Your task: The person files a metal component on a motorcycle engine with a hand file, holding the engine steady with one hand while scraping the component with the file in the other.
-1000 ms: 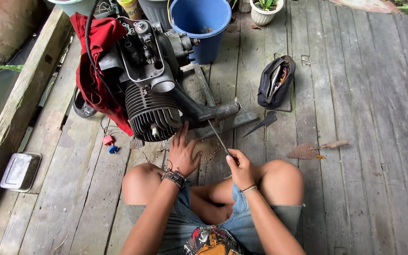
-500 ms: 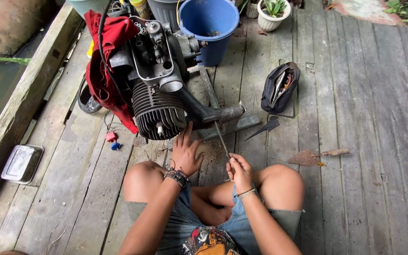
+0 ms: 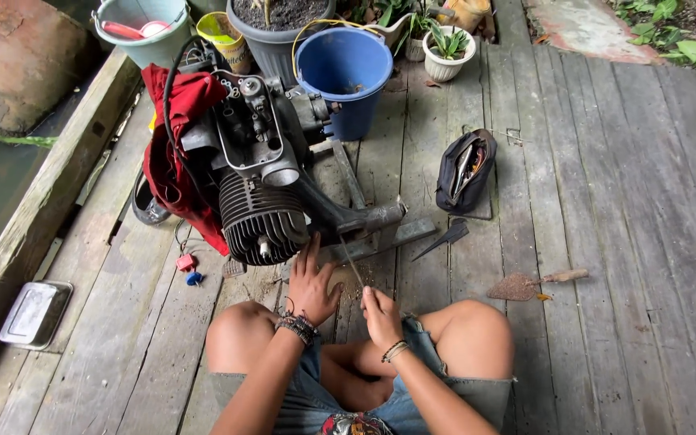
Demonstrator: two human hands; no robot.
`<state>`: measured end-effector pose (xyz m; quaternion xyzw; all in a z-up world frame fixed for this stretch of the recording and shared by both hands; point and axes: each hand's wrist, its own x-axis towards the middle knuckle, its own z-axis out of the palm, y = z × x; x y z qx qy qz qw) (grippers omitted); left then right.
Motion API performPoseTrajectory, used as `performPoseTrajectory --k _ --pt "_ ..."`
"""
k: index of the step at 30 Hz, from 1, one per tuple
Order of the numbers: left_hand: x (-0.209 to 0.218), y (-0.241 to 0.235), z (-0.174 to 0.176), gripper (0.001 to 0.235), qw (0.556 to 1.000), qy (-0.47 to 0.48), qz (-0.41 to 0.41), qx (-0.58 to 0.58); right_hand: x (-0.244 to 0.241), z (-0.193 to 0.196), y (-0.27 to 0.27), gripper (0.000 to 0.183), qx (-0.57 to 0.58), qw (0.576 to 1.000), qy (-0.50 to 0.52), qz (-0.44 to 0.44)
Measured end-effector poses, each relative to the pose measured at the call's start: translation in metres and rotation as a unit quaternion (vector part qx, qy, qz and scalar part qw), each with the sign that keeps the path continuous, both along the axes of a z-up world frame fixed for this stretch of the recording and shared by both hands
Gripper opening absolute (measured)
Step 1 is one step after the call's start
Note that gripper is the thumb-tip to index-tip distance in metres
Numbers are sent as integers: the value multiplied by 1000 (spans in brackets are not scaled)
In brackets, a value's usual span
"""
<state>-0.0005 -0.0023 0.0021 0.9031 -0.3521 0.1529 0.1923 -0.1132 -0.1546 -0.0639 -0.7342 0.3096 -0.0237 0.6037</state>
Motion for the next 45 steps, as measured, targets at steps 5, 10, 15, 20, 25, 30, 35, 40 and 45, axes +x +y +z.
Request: performPoseTrajectory --k 5,10,15,20,25,30,35,40,45 --pt "0 2 12 45 1000 -2 -9 -6 -2 -10 -10 46 3 995 -29 -95" --pt "-3 2 11 47 1000 3 -9 -5 -10 20 7 50 80 989 -54 -115" --pt "-4 0 15 52 1000 27 -5 3 -12 11 -9 41 79 992 -70 -73" --pt "0 0 2 45 1000 -4 -1 -4 -12 36 9 44 183 975 -37 -117" --pt "1 1 1 45 1000 -3 2 0 -11 35 10 44 228 967 -29 -111" --pt "0 1 1 44 1000 -1 0 2 -19 22 -13 35 -42 997 -65 15" --pt "2 1 -1 44 1000 -1 -1 0 -15 33 1 37 -23 998 -50 -11" --pt "1 -1 2 44 1000 0 -5 -1 -13 21 -15 37 -70 997 -32 1" --pt "2 3 1 48 1000 7 -11 -1 -9 29 10 43 198 973 -32 -111"
